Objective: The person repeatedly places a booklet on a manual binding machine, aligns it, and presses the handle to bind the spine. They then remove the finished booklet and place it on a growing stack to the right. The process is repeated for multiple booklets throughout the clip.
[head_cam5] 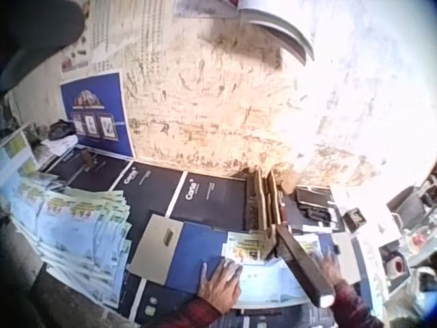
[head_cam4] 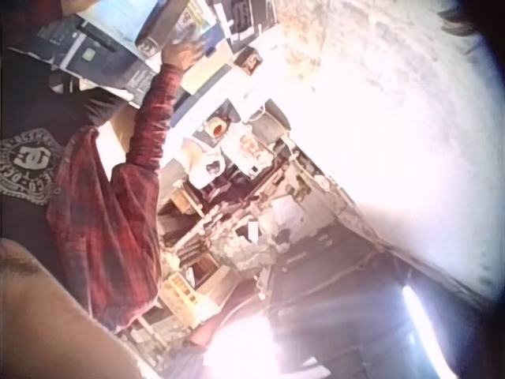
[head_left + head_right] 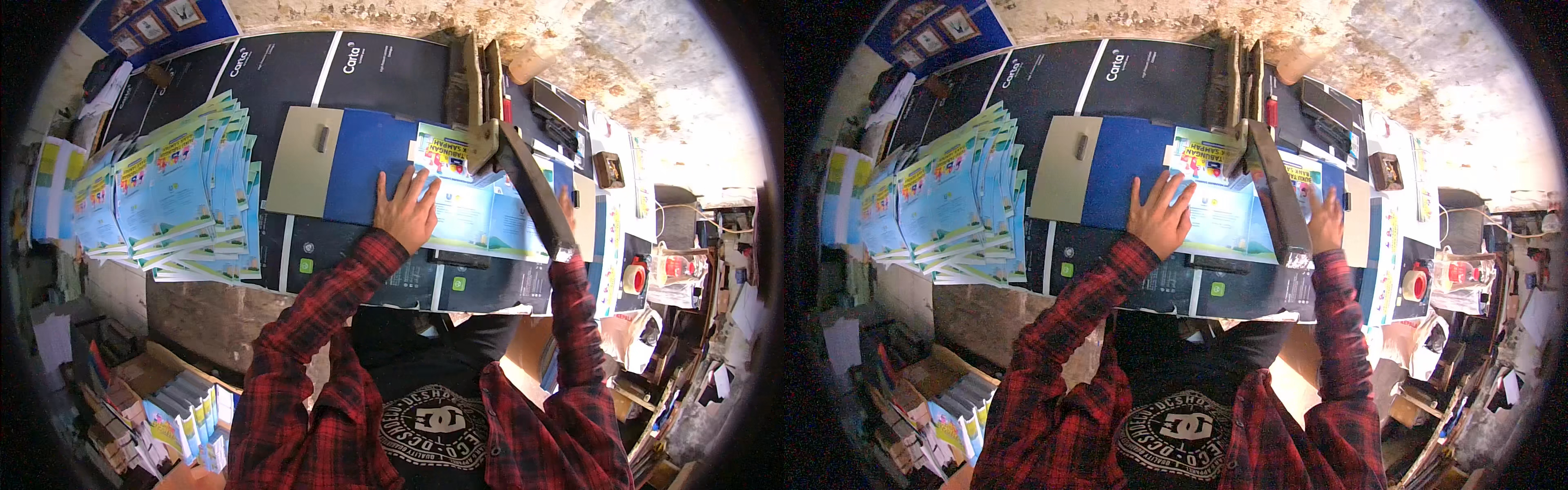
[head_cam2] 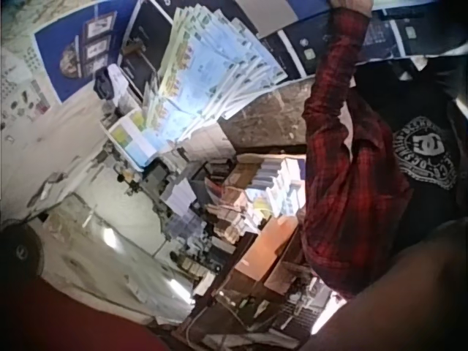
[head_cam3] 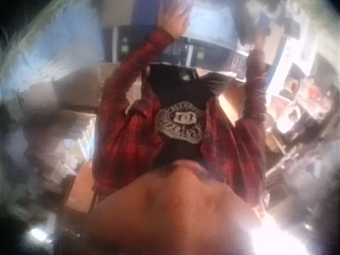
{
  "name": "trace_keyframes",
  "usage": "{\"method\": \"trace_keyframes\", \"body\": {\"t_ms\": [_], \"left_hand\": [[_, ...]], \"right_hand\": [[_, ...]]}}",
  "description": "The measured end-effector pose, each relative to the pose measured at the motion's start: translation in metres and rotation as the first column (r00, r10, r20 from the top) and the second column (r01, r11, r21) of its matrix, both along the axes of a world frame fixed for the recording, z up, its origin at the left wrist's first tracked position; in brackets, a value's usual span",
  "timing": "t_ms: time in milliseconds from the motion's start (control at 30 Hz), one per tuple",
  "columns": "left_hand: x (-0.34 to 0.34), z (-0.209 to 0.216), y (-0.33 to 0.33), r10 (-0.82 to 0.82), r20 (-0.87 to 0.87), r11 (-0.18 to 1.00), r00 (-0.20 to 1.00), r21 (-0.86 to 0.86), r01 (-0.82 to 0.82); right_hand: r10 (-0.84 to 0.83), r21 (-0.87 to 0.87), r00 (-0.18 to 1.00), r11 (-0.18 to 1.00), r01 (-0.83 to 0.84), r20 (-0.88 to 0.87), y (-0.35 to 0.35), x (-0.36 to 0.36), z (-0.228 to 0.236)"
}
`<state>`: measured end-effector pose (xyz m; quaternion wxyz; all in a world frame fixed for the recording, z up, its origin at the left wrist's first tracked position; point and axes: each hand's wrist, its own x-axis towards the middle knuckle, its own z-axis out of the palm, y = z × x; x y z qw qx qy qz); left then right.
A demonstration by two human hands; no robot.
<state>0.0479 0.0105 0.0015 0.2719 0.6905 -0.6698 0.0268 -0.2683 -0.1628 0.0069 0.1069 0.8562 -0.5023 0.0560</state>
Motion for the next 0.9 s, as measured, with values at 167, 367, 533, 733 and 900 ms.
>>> {"method": "trace_keyframes", "body": {"t_ms": [167,367,533,733,900], "left_hand": [[-0.007,0.006,-0.005,-0.028,0.023,0.999,0.999,0.035,0.027],[0.0,-0.002,-0.001,0.026,0.054,0.998,0.998,0.06,-0.029],[-0.006,0.007,-0.004,-0.019,0.029,0.996,0.999,0.089,0.016],[0.0,0.0,0.003,0.004,0.017,0.996,1.0,0.09,-0.005],[0.0,0.011,-0.007,-0.006,-0.029,0.998,1.0,0.056,0.008]], "right_hand": [[0.383,-0.031,0.84,0.915,-0.402,0.385,0.023,0.103,0.202],[0.223,0.245,0.93,0.922,-0.299,0.293,0.099,0.166,0.195],[0.161,0.044,0.928,0.982,-0.186,0.335,0.133,0.154,0.092],[0.213,0.165,0.75,0.904,-0.394,0.626,0.118,0.151,0.138],[0.386,0.146,0.742,0.829,-0.539,0.549,0.028,0.116,0.156]]}}
